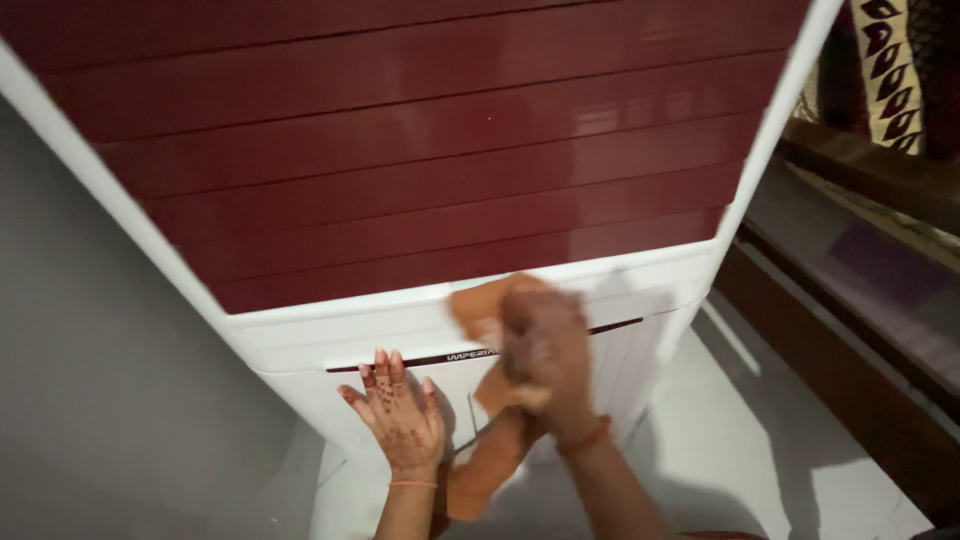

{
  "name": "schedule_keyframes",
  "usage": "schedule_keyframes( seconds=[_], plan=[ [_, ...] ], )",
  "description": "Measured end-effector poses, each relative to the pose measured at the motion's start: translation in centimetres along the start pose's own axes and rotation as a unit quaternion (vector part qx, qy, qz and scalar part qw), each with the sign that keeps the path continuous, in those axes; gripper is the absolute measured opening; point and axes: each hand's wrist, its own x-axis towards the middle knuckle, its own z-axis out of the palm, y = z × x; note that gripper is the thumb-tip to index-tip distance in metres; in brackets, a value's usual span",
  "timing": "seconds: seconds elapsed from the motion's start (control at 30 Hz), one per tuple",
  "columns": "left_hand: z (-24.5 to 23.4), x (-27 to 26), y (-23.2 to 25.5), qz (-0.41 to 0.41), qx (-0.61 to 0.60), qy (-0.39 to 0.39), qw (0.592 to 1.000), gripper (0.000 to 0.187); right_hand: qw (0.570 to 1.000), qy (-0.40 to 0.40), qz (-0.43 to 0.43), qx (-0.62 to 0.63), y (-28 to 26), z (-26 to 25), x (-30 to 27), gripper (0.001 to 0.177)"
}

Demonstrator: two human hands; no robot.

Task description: The person wipes the maroon front panel and white frame of an air cooler using a brown cloth. They systematically clean the horizontal slats and the lower white section of the appliance.

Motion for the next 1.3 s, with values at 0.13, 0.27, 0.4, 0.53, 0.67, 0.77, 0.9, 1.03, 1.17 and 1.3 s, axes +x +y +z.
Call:
schedule_keyframes(
  seconds=[0.13, 0.27, 0.4, 0.53, 0.67, 0.77, 0.9, 1.03, 1.17, 1.3],
  plan=[
    [0.3, 0.1, 0.3, 0.001, -0.003, 0.016, 1.0, 0.058, 0.96, 0.077, 0.256, -0.082, 3.6, -5.7, 0.9, 0.047],
    [0.7, 0.2, 0.5, 0.0, -0.029, 0.026, 0.999, 0.059, 0.95, 0.165, 0.217, -0.153, 5.5, -8.9, 2.2, 0.063],
    [1.2, 0.2, 0.5, -0.008, -0.044, 0.031, 0.999, 0.059, 0.961, 0.17, 0.136, -0.169, 4.9, -5.8, 2.1, 0.06],
    [1.4, 0.1, 0.3, 0.001, -0.037, 0.039, 0.999, 0.06, 0.949, 0.053, 0.127, -0.283, 1.5, -1.2, 0.7, 0.062],
    [1.2, -0.1, 0.0, 0.001, -0.028, 0.033, 0.999, 0.06, 0.97, -0.077, 0.072, -0.22, -4.3, 2.9, 1.4, 0.058],
    [0.8, 0.4, 0.2, 0.018, -0.031, 0.046, 0.998, 0.062, 0.968, -0.164, 0.006, -0.192, -7.1, 4.7, 2.8, 0.056],
    [-0.4, 1.0, 1.2, 0.009, -0.013, 0.003, 1.0, 0.068, 0.974, -0.223, -0.012, -0.043, -7.8, 5.2, 2.9, 0.046],
    [-1.1, 1.0, 1.0, -0.011, -0.049, -0.017, 0.999, 0.059, 0.974, -0.194, -0.037, -0.111, -4.8, 4.6, 1.7, 0.051],
    [-1.7, 0.7, 1.0, -0.008, -0.02, -0.029, 0.999, 0.06, 0.985, -0.054, -0.005, -0.166, 0.6, -0.9, 0.9, 0.046],
    [-2.5, 0.7, 1.6, -0.021, -0.009, -0.05, 0.998, 0.062, 0.949, 0.044, 0.075, -0.303, 3.9, -6.3, 1.4, 0.057]
  ],
)
